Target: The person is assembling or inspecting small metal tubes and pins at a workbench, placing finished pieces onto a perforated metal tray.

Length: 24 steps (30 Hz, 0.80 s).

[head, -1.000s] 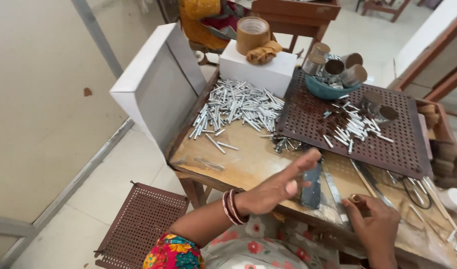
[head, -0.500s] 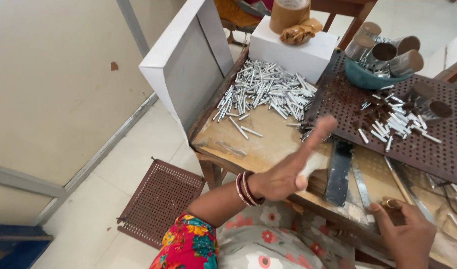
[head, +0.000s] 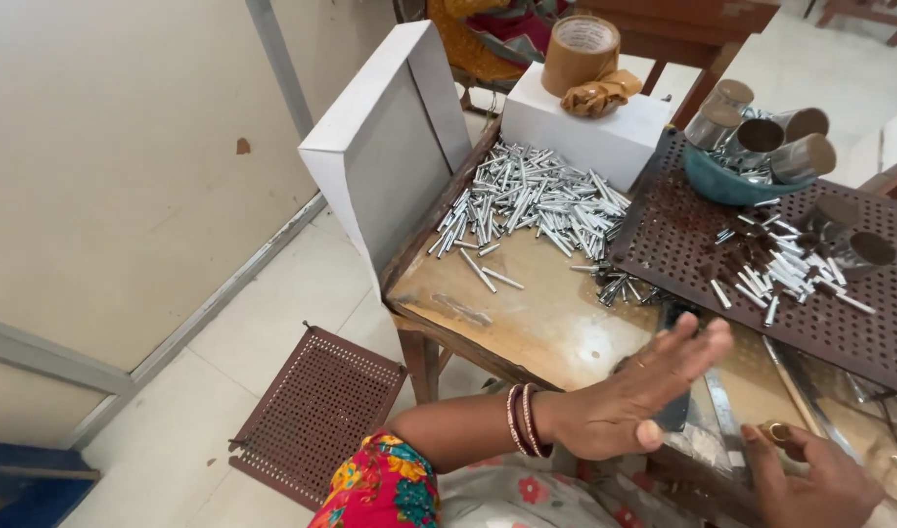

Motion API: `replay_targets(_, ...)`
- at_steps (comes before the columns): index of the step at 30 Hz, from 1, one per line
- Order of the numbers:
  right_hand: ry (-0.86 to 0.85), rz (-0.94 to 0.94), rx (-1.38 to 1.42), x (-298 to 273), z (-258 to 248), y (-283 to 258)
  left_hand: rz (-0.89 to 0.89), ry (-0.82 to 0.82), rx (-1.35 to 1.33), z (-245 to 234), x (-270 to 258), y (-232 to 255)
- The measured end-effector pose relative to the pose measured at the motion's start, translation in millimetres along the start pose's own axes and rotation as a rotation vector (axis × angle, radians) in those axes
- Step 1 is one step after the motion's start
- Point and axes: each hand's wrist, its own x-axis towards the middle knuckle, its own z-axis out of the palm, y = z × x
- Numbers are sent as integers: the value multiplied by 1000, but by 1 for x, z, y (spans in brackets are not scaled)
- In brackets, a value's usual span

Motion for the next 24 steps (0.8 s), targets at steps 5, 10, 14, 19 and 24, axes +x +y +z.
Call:
replay_targets(5, -147, 141, 125, 11, 21, 30, 118, 297, 123, -35, 21, 10)
replay_targets(10, -82, -57, 211, -3, 21, 45, 200, 465, -111, -56, 27, 30)
replay_targets(14, -64, 87, 141, 5, 2, 8, 32, 304, 197, -35, 2, 10)
replay_targets(19, -91, 168, 132, 4, 10, 13, -164, 396, 284, -14, -13, -27)
replay_targets(24, -35, 170, 167, 6, 9, 4, -375, 501, 20, -13, -9, -32)
